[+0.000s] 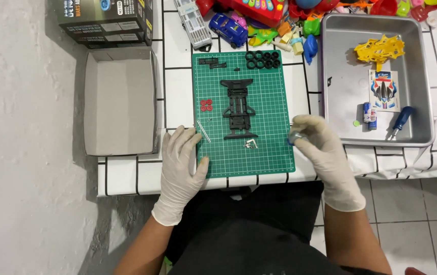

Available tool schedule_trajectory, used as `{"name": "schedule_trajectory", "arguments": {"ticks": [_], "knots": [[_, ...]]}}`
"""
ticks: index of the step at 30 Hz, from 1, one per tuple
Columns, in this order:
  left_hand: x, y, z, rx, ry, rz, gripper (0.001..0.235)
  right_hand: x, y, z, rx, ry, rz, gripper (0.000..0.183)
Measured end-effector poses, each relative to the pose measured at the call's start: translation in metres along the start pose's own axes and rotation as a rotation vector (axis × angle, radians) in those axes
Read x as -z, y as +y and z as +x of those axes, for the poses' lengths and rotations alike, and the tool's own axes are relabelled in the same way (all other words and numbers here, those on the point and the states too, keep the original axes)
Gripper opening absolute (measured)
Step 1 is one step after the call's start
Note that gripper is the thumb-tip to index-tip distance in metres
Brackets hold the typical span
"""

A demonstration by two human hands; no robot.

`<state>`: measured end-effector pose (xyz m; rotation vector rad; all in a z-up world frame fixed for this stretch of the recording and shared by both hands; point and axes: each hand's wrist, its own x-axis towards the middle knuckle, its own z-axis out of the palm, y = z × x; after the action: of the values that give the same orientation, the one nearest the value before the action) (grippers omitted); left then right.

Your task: The person assembles a model vehicle chassis on a green cutting mat. They attach black plastic frame pieces, a yellow body shell, and a small blue motor to the structure using their gloved hands.

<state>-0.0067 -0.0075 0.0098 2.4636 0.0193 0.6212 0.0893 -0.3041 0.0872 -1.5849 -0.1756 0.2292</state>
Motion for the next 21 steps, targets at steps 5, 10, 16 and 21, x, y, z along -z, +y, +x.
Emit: {"name": "schedule_trajectory", "arguments": {"ticks": [5,10,16,21], "knots": [[0.001,0.0,-0.003,-0.029,-0.029,-0.021,0.048,-0.01,0.029,0.01,0.002,-0.051,-0.198,0.027],[0.002,0.002,0.001,-0.03,-0.074,-0.038,0.048,-0.023,0.049,0.017,0.049,0.033,-0.353,0.025],[0.002,0.002,0.004,0.013,-0.04,-0.049,0.047,-0.037,0.051,0.026,0.051,0.135,-0.417,0.024],[0.002,0.0,0.006,0.039,-0.013,-0.08,0.047,-0.037,0.053,0.025,0.009,0.196,-0.469,0.021]]}}
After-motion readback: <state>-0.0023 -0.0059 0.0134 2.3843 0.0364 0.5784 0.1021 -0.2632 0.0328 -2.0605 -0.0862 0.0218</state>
